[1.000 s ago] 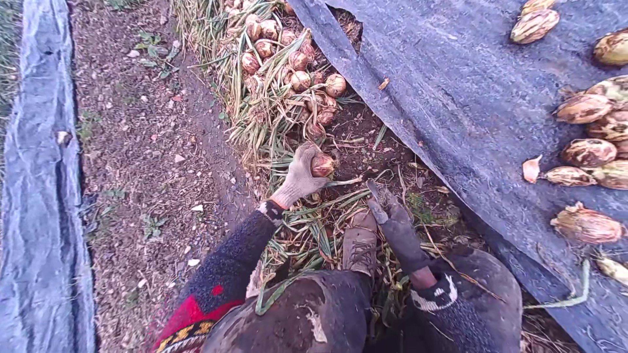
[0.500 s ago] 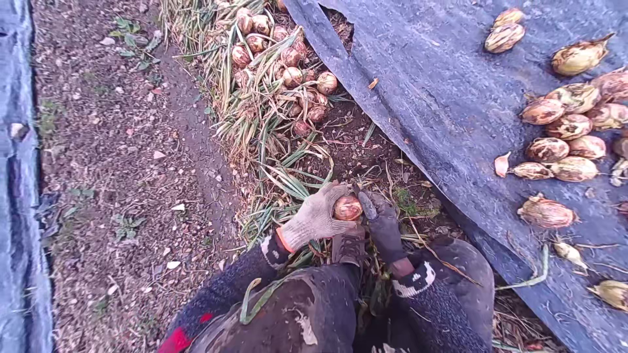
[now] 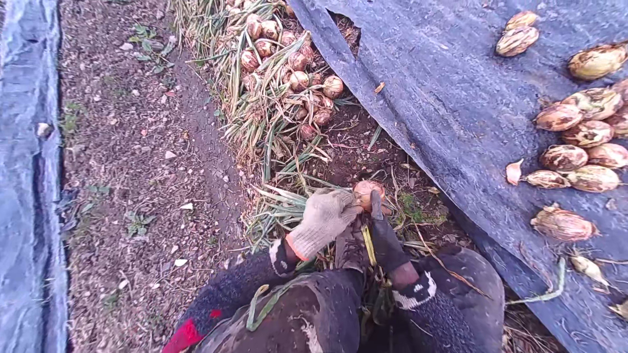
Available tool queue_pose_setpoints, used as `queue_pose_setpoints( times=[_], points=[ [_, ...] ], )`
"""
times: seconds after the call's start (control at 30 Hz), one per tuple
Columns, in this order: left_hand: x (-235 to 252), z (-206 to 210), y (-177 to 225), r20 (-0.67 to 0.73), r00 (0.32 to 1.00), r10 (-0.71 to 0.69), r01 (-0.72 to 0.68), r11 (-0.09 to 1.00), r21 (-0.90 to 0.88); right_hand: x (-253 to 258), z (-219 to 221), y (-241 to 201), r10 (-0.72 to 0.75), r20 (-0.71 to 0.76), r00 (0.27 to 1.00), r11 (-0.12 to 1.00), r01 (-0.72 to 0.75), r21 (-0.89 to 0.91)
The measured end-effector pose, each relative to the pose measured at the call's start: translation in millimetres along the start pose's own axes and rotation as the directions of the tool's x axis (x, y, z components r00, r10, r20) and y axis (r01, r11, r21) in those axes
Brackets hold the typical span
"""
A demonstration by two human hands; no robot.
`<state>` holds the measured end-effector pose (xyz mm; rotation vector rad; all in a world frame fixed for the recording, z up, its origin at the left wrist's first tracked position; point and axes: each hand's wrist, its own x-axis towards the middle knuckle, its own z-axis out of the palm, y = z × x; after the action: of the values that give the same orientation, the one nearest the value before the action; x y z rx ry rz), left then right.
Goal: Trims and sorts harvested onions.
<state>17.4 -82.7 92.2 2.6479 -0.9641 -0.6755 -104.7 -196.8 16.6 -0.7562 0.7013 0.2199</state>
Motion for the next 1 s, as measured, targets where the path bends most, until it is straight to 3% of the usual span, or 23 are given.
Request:
queue_pose_setpoints(
  times=[0.07,0.13,0.2,0.27,0.3,0.37,0.4,0.43,0.5,0.53,0.6,0.63,0.67,0.73,0.8,0.83,0.9,1.0],
  points=[
    [-5,6,14,0.112,0.985,0.134,-0.143,0.987,0.076,0,-2,-5,0.196,0.057,0.979,0.949,-0.204,0.239],
    [1,7,12,0.130,0.976,0.172,-0.169,0.985,-0.034,-2,-6,-11,0.246,0.138,0.959,0.877,-0.281,0.390],
    [17,0,5,0.014,0.986,0.163,-0.159,0.973,-0.166,-12,-7,-27,0.141,0.171,0.975,0.839,-0.209,0.503],
    [39,-21,-12,-0.211,0.975,0.068,-0.080,0.996,-0.047,-35,-10,-49,-0.165,0.142,0.976,0.766,0.036,0.642],
    [53,-36,-34,-0.291,0.956,-0.025,0.046,0.997,0.067,-47,-21,-63,-0.397,0.087,0.914,0.698,0.239,0.675],
    [69,-63,-83,-0.261,0.930,-0.259,0.332,0.897,0.293,-69,-51,-85,-0.776,-0.057,0.628,0.516,0.685,0.514],
    [77,-72,-100,-0.201,0.910,-0.363,0.412,0.845,0.341,-75,-62,-91,-0.856,-0.102,0.507,0.433,0.810,0.395],
    [82,-72,-116,-0.170,0.895,-0.412,0.446,0.830,0.335,-78,-65,-92,-0.875,-0.136,0.465,0.404,0.855,0.324],
    [98,-56,-150,-0.198,0.888,-0.414,0.448,0.875,0.181,-66,-50,-84,-0.826,-0.232,0.513,0.461,0.853,0.244],
    [110,-45,-164,-0.206,0.869,-0.449,0.462,0.887,0.016,-53,-42,-75,-0.785,-0.275,0.554,0.543,0.831,0.124],
    [140,-22,-177,-0.178,0.808,-0.562,0.524,0.823,-0.219,-24,-34,-54,-0.646,-0.322,0.692,0.754,0.644,-0.131],
    [156,-13,-177,-0.173,0.779,-0.602,0.556,0.792,-0.254,-11,-33,-45,-0.571,-0.329,0.752,0.821,0.516,-0.244],
    [171,-6,-175,-0.181,0.743,-0.644,0.591,0.759,-0.273,-2,-34,-37,-0.508,-0.321,0.799,0.842,0.384,-0.378],
    [193,5,-163,-0.246,0.658,-0.712,0.623,0.698,-0.352,9,-35,-31,-0.406,-0.299,0.863,0.771,0.148,-0.619],
    [201,11,-148,-0.335,0.588,-0.736,0.625,0.676,-0.390,14,-36,-28,-0.367,-0.286,0.885,0.732,0.085,-0.676],
    [199,12,-139,-0.388,0.583,-0.714,0.621,0.700,-0.353,15,-36,-29,-0.364,-0.279,0.889,0.738,0.093,-0.669],
    [182,14,-122,-0.479,0.653,-0.586,0.553,0.802,-0.228,14,-35,-32,-0.375,-0.273,0.886,0.750,0.117,-0.651],
    [132,18,-92,-0.489,0.822,-0.292,0.198,0.952,-0.235,16,-34,-32,-0.402,-0.266,0.876,0.733,0.134,-0.667]
  ],
)
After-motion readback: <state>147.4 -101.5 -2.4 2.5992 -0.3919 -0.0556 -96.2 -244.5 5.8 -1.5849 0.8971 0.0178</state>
